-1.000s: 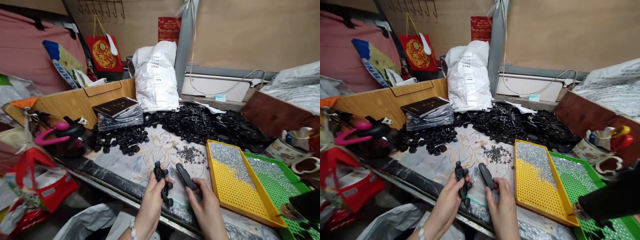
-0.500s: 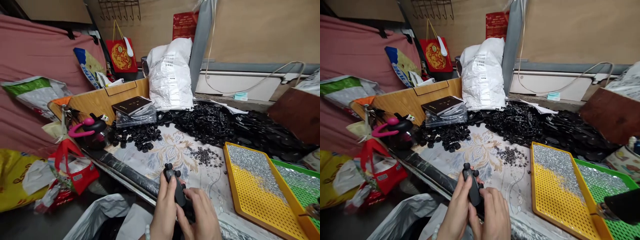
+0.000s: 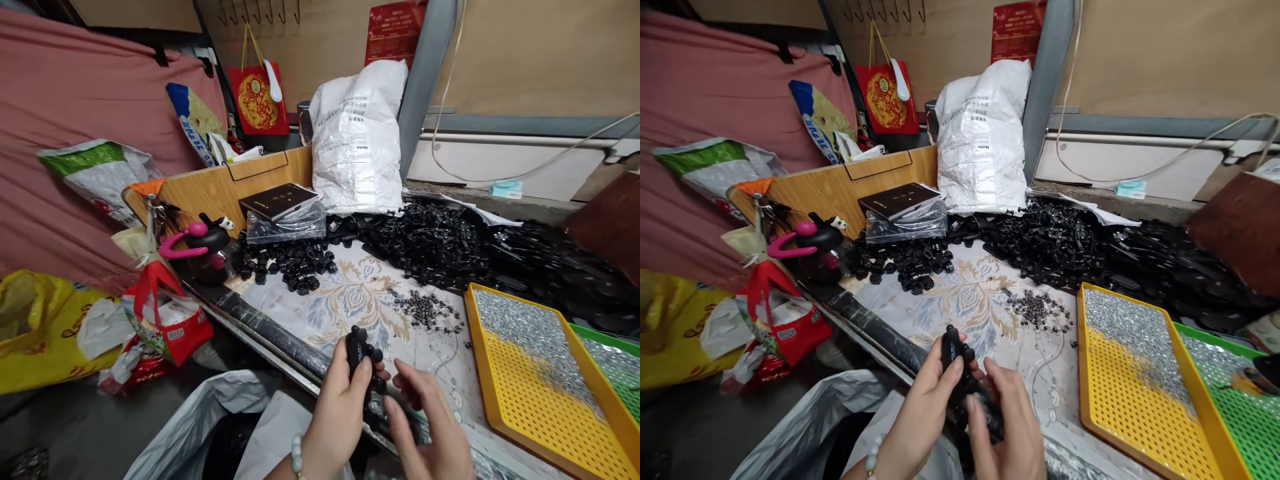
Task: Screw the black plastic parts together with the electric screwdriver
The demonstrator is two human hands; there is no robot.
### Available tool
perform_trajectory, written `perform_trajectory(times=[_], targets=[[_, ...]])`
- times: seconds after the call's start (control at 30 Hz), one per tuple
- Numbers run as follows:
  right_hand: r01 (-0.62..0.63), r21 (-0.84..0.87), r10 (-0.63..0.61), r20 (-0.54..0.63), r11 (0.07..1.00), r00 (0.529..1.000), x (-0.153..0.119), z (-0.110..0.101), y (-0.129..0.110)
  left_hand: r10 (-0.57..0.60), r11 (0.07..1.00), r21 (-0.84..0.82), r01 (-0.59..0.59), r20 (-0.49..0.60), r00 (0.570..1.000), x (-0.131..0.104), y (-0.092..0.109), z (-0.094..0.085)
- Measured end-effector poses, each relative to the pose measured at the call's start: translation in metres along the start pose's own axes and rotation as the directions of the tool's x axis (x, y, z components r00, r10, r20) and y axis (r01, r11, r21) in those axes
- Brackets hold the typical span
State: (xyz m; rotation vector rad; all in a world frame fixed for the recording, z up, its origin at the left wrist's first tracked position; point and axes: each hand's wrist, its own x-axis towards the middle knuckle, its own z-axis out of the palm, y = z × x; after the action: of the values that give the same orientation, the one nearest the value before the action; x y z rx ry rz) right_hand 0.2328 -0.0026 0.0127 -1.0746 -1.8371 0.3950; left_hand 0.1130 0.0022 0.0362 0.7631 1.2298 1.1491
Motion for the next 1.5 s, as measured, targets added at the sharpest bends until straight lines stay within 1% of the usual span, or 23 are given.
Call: perform_trajectory(times=[0.07, 0.1, 0.17, 0.27, 0.3, 0.33, 0.37, 0.4, 0.47, 0.5, 0.53, 0.57, 0.6, 0.63, 0.67, 0.73, 0.8, 0.9, 1.0, 1.17, 1.3, 1.4, 1.5], targets=[[-0.082, 0.053, 0.081, 0.012, 0.995, 0.997, 0.01, -0.009, 0.001, 0.027, 0.988, 0.151, -0.032, 0.039, 0.999, -0.003, 0.001, -0.003], [-0.126, 0.092, 0.122, 0.047, 0.988, 0.991, 0.015, -0.013, 0.002, 0.041, 0.971, 0.233, -0.053, 0.055, 0.998, -0.005, 0.001, -0.005], [-0.219, 0.195, 0.184, 0.183, 0.956, 0.966, 0.028, -0.018, 0.002, 0.052, 0.921, 0.381, -0.087, 0.101, 0.994, -0.008, 0.003, -0.008], [-0.347, 0.325, 0.188, 0.433, 0.88, 0.882, 0.043, -0.021, 0.002, 0.037, 0.854, 0.503, -0.135, 0.2, 0.979, -0.009, 0.009, -0.011], [-0.363, 0.344, 0.171, 0.478, 0.866, 0.861, 0.047, -0.022, 0.001, 0.033, 0.846, 0.514, -0.146, 0.222, 0.974, -0.009, 0.011, -0.012], [-0.345, 0.354, 0.145, 0.485, 0.869, 0.863, 0.049, -0.022, 0.001, 0.028, 0.845, 0.513, -0.152, 0.24, 0.97, -0.008, 0.013, -0.012], [-0.289, 0.35, 0.11, 0.452, 0.891, 0.885, 0.05, -0.023, 0.0, 0.037, 0.848, 0.506, -0.158, 0.242, 0.97, -0.007, 0.015, -0.013], [-0.197, 0.323, 0.063, 0.383, 0.926, 0.922, 0.051, -0.024, 0.0, 0.061, 0.856, 0.491, -0.162, 0.215, 0.975, -0.006, 0.017, -0.014], [0.042, 0.177, -0.075, 0.183, 0.983, 0.98, 0.05, -0.025, 0.001, 0.097, 0.909, 0.397, -0.125, 0.09, 0.991, -0.003, 0.02, -0.015], [0.152, 0.07, -0.158, 0.097, 0.986, 0.983, 0.048, -0.025, 0.0, 0.063, 0.955, 0.29, -0.067, 0.023, 0.998, -0.002, 0.022, -0.015], [0.235, -0.038, -0.234, 0.035, 0.971, 0.972, 0.046, -0.025, 0.0, -0.027, 0.99, 0.138, 0.028, -0.004, 1.0, -0.001, 0.024, -0.015], [0.292, -0.128, -0.294, -0.001, 0.948, 0.956, 0.044, -0.025, -0.001, -0.145, 0.989, -0.033, 0.146, 0.017, 0.989, 0.0, 0.026, -0.013], [0.334, -0.19, -0.343, -0.02, 0.923, 0.939, 0.041, -0.024, -0.002, -0.248, 0.948, -0.185, 0.258, 0.074, 0.966, 0.0, 0.029, -0.011], [0.363, -0.231, -0.379, -0.023, 0.902, 0.925, 0.037, -0.022, -0.003, -0.308, 0.896, -0.292, 0.333, 0.132, 0.942, 0.0, 0.031, -0.009], [0.382, -0.263, -0.4, -0.02, 0.886, 0.916, 0.034, -0.021, -0.004, -0.326, 0.86, -0.36, 0.363, 0.161, 0.932, 0.0, 0.034, -0.006], [0.386, -0.303, -0.41, -0.019, 0.871, 0.912, 0.026, -0.02, -0.004, -0.287, 0.846, -0.422, 0.325, 0.154, 0.946, 0.001, 0.038, -0.001], [0.318, -0.303, -0.347, -0.044, 0.898, 0.937, 0.018, -0.022, -0.001, -0.229, 0.856, -0.436, 0.277, 0.161, 0.96, 0.001, 0.04, 0.002], [0.117, -0.165, -0.134, -0.097, 0.979, 0.986, 0.011, -0.026, 0.006, -0.133, 0.883, -0.423, 0.201, 0.185, 0.974, 0.001, 0.04, 0.006], [0.017, -0.01, -0.018, -0.05, 1.0, 0.999, 0.006, -0.022, 0.008, -0.062, 0.892, -0.431, 0.134, 0.177, 0.982, -0.002, 0.039, 0.009], [-0.064, 0.141, 0.064, 0.002, 0.988, 0.998, 0.004, -0.005, 0.004, -0.036, 0.902, -0.425, 0.079, 0.107, 0.994, -0.008, 0.037, 0.013], [-0.109, 0.303, 0.104, 0.033, 0.947, 0.994, 0.003, 0.002, 0.004, -0.01, 0.912, -0.409, 0.034, 0.06, 0.998, -0.007, 0.032, 0.011], [-0.173, 0.377, 0.196, -0.022, 0.91, 0.98, 0.0, 0.007, 0.003, -0.006, 0.919, -0.393, 0.019, 0.034, 0.999, -0.005, 0.023, 0.015], [-0.261, 0.439, 0.343, -0.117, 0.86, 0.932, -0.004, 0.012, 0.006, 0.006, 0.96, -0.281, -0.014, -0.03, 1.0, -0.004, 0.01, 0.022]])
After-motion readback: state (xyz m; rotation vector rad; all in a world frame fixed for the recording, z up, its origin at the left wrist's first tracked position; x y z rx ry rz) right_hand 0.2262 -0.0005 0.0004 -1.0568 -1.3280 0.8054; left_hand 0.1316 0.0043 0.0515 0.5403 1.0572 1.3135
